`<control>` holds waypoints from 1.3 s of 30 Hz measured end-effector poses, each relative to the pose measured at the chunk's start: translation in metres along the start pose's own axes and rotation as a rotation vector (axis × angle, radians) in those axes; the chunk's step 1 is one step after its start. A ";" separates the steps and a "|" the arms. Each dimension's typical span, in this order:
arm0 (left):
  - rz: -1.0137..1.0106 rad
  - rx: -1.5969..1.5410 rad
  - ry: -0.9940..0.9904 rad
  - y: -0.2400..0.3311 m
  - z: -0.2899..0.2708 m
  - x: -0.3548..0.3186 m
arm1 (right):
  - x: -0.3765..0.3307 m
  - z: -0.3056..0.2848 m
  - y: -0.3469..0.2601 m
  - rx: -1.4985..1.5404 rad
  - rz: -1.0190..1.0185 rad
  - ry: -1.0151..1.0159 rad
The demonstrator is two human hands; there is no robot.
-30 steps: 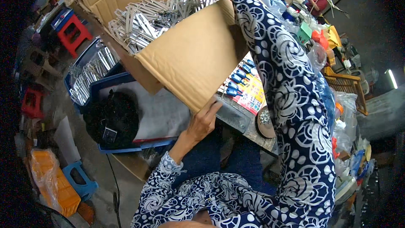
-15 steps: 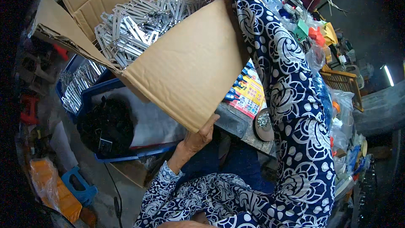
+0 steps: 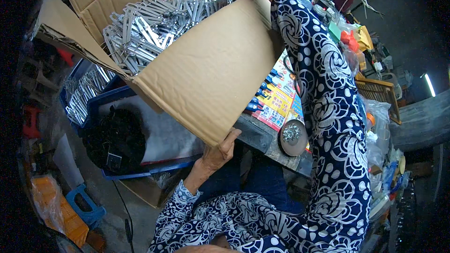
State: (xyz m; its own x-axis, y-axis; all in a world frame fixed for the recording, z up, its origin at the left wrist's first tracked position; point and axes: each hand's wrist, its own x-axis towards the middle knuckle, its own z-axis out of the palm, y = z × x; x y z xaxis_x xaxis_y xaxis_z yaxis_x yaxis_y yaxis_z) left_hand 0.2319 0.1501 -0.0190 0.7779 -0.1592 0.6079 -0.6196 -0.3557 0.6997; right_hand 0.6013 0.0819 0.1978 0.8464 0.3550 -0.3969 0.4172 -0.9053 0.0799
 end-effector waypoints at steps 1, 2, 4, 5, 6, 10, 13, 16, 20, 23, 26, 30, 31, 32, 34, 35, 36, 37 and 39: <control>-0.036 -0.003 -0.048 0.000 0.001 0.000 | 0.005 0.001 0.006 0.012 0.001 0.001; -0.036 -0.003 -0.047 0.000 0.002 0.000 | 0.007 0.002 0.009 0.024 0.002 0.000; -0.043 -0.008 -0.065 -0.001 0.004 0.001 | 0.011 0.002 0.015 0.047 0.006 0.001; -0.047 -0.004 -0.063 -0.003 0.003 0.000 | 0.008 0.001 0.007 0.047 0.001 0.000; -0.051 -0.002 -0.061 -0.003 0.000 -0.001 | 0.000 -0.001 -0.011 -0.056 -0.006 0.042; -0.054 -0.005 -0.082 0.000 -0.001 0.001 | 0.005 -0.001 -0.042 -0.122 -0.067 0.129; 0.020 0.074 -0.001 0.005 -0.002 0.008 | 0.020 0.002 -0.054 -0.057 -0.156 0.195; 0.002 0.061 -0.011 0.011 0.009 0.006 | 0.032 0.013 -0.057 0.005 -0.266 0.252; 0.014 0.037 0.001 0.013 0.005 0.009 | 0.035 0.000 -0.063 -0.059 -0.439 0.299; 0.008 0.055 0.007 0.009 0.003 0.008 | 0.030 -0.002 -0.073 0.062 -0.329 0.293; 0.041 0.030 0.049 0.003 0.007 0.008 | 0.020 -0.004 -0.073 0.295 -0.169 0.264; -0.039 -0.004 -0.016 0.001 0.007 0.008 | 0.003 -0.016 -0.063 0.586 -0.308 0.258; -0.050 -0.029 -0.010 -0.001 0.007 0.008 | -0.002 -0.018 -0.058 0.660 -0.339 0.258; -0.048 -0.034 -0.023 -0.003 0.007 0.007 | -0.007 -0.019 -0.052 0.740 -0.367 0.260; -0.076 -0.078 -0.040 -0.010 0.008 0.007 | -0.023 -0.024 -0.037 0.896 -0.418 0.272; -0.046 -0.025 -0.027 -0.011 0.011 0.007 | -0.033 -0.026 -0.028 0.969 -0.443 0.287; -0.029 -0.035 -0.040 -0.010 0.011 0.009 | -0.046 -0.030 -0.018 1.039 -0.467 0.307; -0.017 -0.003 -0.022 -0.005 0.009 0.012 | -0.060 -0.033 -0.007 1.107 -0.488 0.331; 0.021 0.017 0.012 0.002 0.007 0.022 | -0.096 -0.044 0.016 1.234 -0.521 0.398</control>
State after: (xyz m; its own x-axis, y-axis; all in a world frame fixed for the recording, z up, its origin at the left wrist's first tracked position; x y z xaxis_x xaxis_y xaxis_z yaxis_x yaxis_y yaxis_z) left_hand 0.2483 0.1400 -0.0071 0.7632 -0.1554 0.6272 -0.6339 -0.3680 0.6802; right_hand 0.5408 0.0438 0.2776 0.8087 0.5635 0.1686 0.3285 -0.1949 -0.9242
